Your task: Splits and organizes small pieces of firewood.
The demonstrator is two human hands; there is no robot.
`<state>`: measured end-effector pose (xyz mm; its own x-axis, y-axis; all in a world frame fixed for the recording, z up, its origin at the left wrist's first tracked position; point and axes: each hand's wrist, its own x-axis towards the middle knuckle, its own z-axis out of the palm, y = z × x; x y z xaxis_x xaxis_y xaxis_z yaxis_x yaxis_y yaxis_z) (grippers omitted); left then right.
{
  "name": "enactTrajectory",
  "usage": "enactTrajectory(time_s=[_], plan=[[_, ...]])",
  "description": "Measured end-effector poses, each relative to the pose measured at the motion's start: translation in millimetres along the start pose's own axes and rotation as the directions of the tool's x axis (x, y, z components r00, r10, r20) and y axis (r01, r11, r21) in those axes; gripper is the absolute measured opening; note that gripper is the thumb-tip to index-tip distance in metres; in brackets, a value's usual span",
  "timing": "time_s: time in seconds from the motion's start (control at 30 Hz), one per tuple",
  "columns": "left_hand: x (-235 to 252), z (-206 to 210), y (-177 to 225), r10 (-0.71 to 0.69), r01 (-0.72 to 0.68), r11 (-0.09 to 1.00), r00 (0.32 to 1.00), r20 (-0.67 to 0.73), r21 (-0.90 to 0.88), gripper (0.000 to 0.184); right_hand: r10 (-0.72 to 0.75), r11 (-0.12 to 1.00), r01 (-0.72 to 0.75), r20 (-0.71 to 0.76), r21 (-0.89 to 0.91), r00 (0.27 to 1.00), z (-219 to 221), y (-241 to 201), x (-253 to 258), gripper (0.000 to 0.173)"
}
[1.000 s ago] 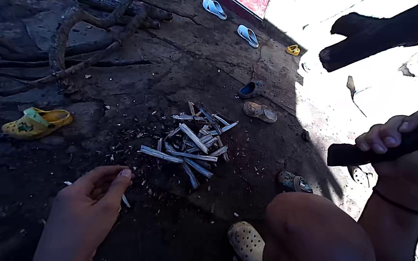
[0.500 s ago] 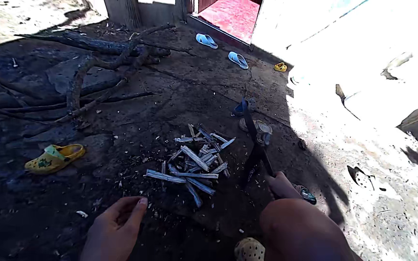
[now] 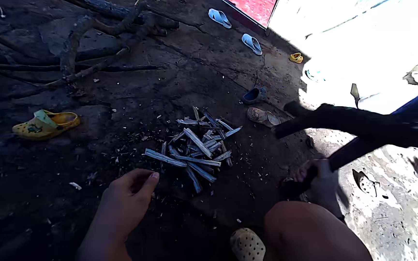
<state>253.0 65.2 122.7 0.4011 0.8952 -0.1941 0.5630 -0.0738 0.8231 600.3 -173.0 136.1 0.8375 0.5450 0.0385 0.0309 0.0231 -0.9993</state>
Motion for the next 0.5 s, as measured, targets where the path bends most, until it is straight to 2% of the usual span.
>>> enactTrajectory(time_s=[0.03, 0.07, 0.1, 0.13, 0.2, 0.27, 0.33, 0.4, 0.43, 0.47, 0.5], plan=[[-3.1, 3.1, 3.3, -0.015, 0.015, 1.000, 1.000, 0.024, 0.003, 0.029, 0.275, 0.944, -0.287, -0.094, -0.163, 0.957, 1.0, 41.9, -3.1, 0.024], [-5.6, 5.7, 8.2, -0.014, 0.013, 1.000, 0.998, 0.057, 0.014, 0.028, 0.452, 0.832, -0.483, -0.170, -0.274, 0.876, 0.2, 70.9, -2.7, 0.021], [-5.7, 6.1, 14.3, 0.004, -0.006, 1.000, 0.997, 0.073, 0.025, 0.029, 0.539, 0.750, -0.574, -0.199, -0.327, 0.818, 2.7, 80.8, 2.1, 0.021], [-4.2, 4.2, 19.8, 0.021, -0.024, 0.999, 0.997, 0.071, 0.038, 0.030, 0.567, 0.731, -0.592, -0.179, -0.339, 0.804, 9.3, 75.5, 10.2, 0.022], [-11.1, 2.1, 20.8, 0.029, -0.033, 0.998, 0.997, 0.074, 0.057, 0.031, 0.548, 0.789, -0.551, -0.093, -0.271, 0.831, 9.9, 46.3, 6.3, 0.028], [-9.8, -3.3, 18.8, 0.048, -0.052, 0.996, 0.997, 0.060, 0.069, 0.032, 0.401, 0.902, -0.395, -0.001, -0.176, 0.916, 9.5, 4.7, 2.5, 0.030], [-7.5, -7.4, 13.6, 0.047, -0.050, 0.996, 0.998, 0.032, 0.071, 0.034, 0.076, 0.995, -0.067, 0.131, -0.071, 0.988, 2.1, -35.5, 11.2, 0.028], [-4.1, -7.9, 9.2, 0.037, -0.038, 0.998, 0.999, 0.013, 0.053, 0.035, -0.241, 0.970, 0.229, 0.215, 0.082, 0.946, 0.4, -63.9, 24.3, 0.028], [-1.3, -5.8, 8.5, 0.033, -0.033, 0.999, 0.999, 0.008, 0.042, 0.033, -0.320, 0.946, 0.297, 0.216, 0.131, 0.922, 4.0, -66.8, 27.5, 0.029], [1.0, -2.4, 9.2, 0.024, -0.024, 0.999, 1.000, 0.003, 0.032, 0.031, -0.319, 0.945, 0.295, 0.206, 0.139, 0.925, 8.2, -55.6, 28.6, 0.028], [1.3, 0.9, 12.3, 0.008, -0.008, 1.000, 1.000, 0.004, 0.022, 0.029, -0.215, 0.976, 0.206, 0.173, 0.070, 0.961, 11.1, -28.6, 25.3, 0.027]])
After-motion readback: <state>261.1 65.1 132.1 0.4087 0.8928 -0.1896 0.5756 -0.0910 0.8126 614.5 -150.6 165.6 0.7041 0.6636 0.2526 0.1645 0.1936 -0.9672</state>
